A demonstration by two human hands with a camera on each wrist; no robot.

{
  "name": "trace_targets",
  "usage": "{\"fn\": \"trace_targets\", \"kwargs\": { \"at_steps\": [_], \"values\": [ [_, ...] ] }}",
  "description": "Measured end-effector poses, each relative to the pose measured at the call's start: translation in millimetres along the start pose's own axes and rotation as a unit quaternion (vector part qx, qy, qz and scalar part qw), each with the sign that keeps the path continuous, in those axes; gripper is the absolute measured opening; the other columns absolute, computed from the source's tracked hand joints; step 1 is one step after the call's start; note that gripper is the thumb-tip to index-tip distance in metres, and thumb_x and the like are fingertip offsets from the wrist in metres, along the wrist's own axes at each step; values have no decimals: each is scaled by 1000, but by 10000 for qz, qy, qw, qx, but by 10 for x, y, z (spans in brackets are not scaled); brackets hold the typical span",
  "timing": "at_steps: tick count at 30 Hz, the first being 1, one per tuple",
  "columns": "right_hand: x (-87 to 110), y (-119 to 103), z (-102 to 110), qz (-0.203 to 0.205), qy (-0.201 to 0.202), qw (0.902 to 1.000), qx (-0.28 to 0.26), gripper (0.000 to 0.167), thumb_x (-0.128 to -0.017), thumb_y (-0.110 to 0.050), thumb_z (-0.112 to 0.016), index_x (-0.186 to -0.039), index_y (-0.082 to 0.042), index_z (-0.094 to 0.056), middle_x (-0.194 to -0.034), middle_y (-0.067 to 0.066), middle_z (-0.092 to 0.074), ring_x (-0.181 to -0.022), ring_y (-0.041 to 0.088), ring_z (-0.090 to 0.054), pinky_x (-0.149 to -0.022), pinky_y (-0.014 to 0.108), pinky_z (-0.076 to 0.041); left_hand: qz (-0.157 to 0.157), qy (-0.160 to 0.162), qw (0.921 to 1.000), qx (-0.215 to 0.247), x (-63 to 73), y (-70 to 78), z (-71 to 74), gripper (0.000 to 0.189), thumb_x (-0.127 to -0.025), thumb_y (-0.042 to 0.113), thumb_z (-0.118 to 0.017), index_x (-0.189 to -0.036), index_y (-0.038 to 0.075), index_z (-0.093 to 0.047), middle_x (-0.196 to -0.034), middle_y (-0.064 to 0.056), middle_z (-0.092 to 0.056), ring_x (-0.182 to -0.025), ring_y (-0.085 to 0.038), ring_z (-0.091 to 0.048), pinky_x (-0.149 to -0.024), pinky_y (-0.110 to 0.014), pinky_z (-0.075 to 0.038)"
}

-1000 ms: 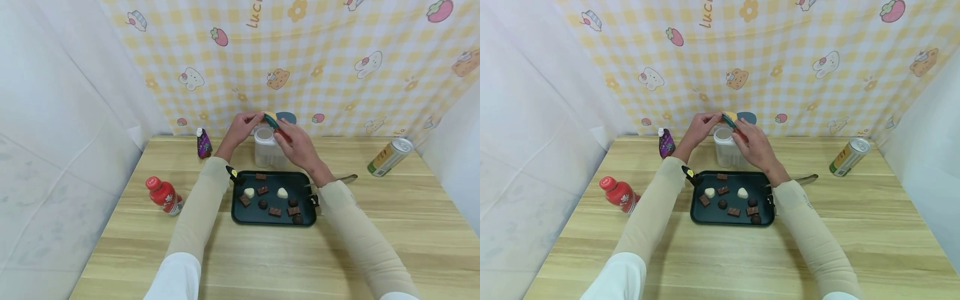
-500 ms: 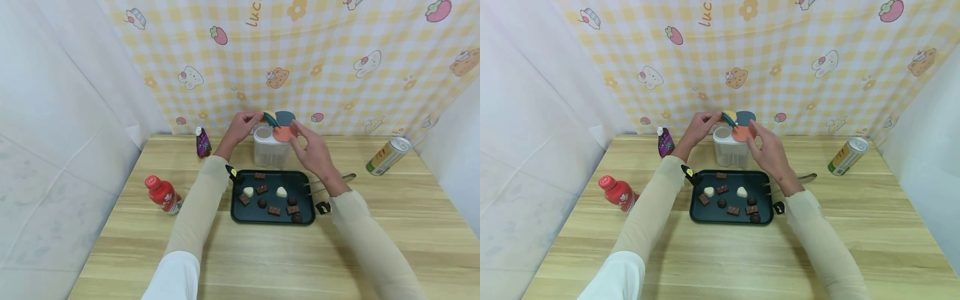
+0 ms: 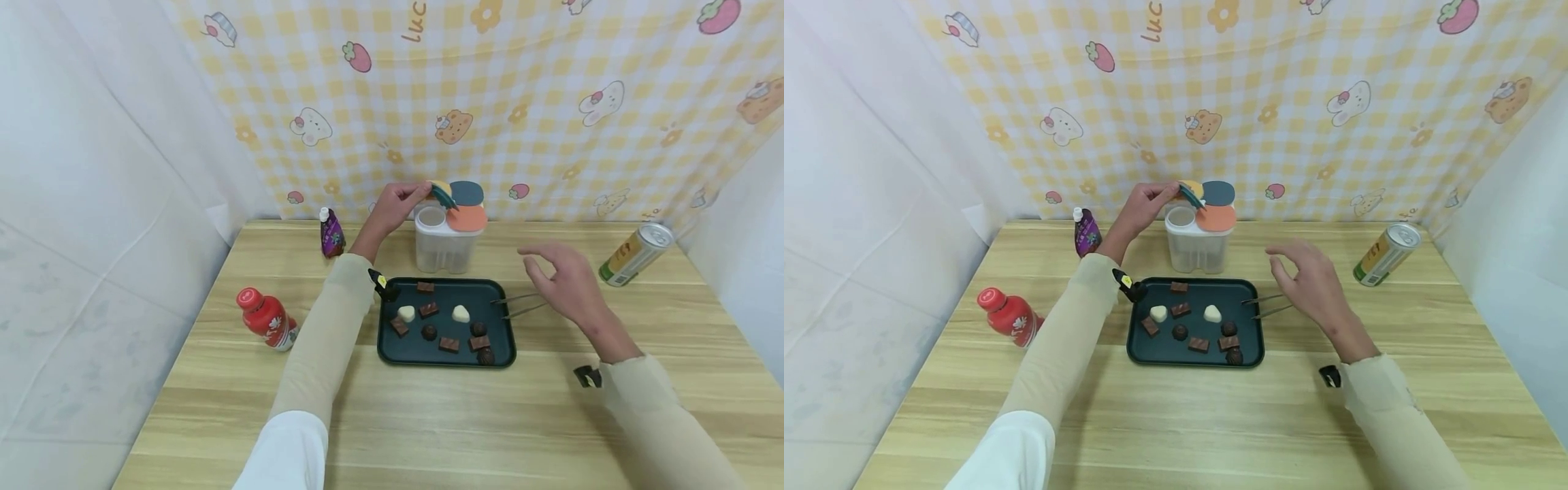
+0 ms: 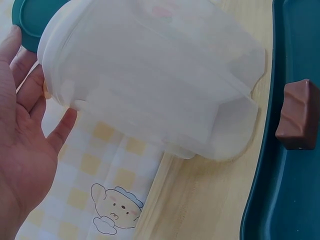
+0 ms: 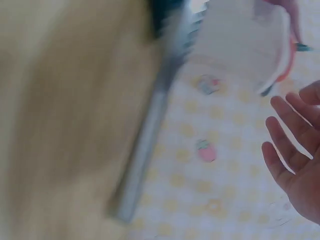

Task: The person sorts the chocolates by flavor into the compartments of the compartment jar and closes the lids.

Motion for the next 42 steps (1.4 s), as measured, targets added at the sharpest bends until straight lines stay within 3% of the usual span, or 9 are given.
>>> {"fn": "trace_targets", "kwargs": {
  "at_steps": [4,9,13,17,22,28,35,38,42],
  "values": [
    [178,145,-69,80,-732,9973,80,26,-95,0,-69,-121,1,-73,-120,21,-70,-114,43,-62,-93,63,-48,-40,-3,9999,121,-6,9,-5,36,-106,34,-62,-114,5,-80,-117,-5,-75,-112,-15,-66,-98,-30,-50],
    [394,290,-203,64,-1844,9828,-44,45,-89,7,-72,-133,3,-64,-138,27,-56,-126,47,-51,-97,66,-44,-57,-15,9998,213,-5,18,-10,35,-106,31,-62,-114,3,-80,-117,-7,-75,-113,-16,-66,-98,-30,-50],
    [493,376,-248,-101,-2305,9730,-75,49,-90,6,-72,-138,5,-60,-143,30,-50,-132,50,-44,-103,69,-38,42,16,9995,322,7,10,-5,33,-106,29,-62,-115,2,-79,-120,-9,-74,-118,-17,-64,-102,-30,-48],
    [529,433,-262,-198,-2544,9669,48,50,-91,3,-72,-139,5,-59,-145,30,-48,-133,51,-42,-105,70,-36,40,20,9995,326,7,6,-5,33,-106,30,-63,-115,3,-79,-121,-9,-74,-119,-15,-64,-101,-28,-48],
    [527,450,-262,-111,-2617,9651,67,46,-90,3,-74,-135,3,-63,-140,30,-52,-129,51,-46,-103,69,-38,-39,32,9998,189,-3,-16,-2,36,-106,34,-62,-113,4,-81,-118,-5,-75,-101,-13,-63,-87,-27,-47],
    [499,424,-289,166,-2534,9671,136,40,-88,6,-77,-126,1,-70,-128,23,-65,-120,45,-58,-100,64,-45,-26,99,9999,75,11,-32,14,36,-106,35,-62,-112,5,-81,-126,-5,-72,-109,-8,-63,-86,-27,-45],
    [490,411,-314,186,-2664,9628,418,36,-89,4,-77,-124,0,-71,-124,21,-68,-117,43,-62,-100,61,-47,-142,120,9998,121,20,-19,7,33,-106,28,-61,-113,2,-80,-130,-6,-70,-66,-22,-41,-68,-30,-40],
    [482,418,-304,39,-2748,9603,466,34,-90,3,-75,-124,0,-72,-122,20,-70,-115,42,-64,-98,60,-49,-137,162,9997,139,17,-22,1,32,-106,29,-62,-112,3,-80,-130,-6,-70,-70,-19,-49,-70,-29,-42],
    [472,406,-273,-37,-2753,9599,530,35,-91,1,-75,-126,2,-70,-121,20,-71,-112,41,-66,-96,60,-51,-97,188,9996,167,9,-25,-10,34,-106,30,-62,-112,2,-80,-132,-7,-69,-96,-14,-63,-80,-28,-44]
  ]
}}
Point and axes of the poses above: each hand's wrist, its own x-axis away from the middle knuckle, its own z-axis out of the back of the hand, y = z × x, the point moved 7 cm from there along -x, towards the middle knuckle
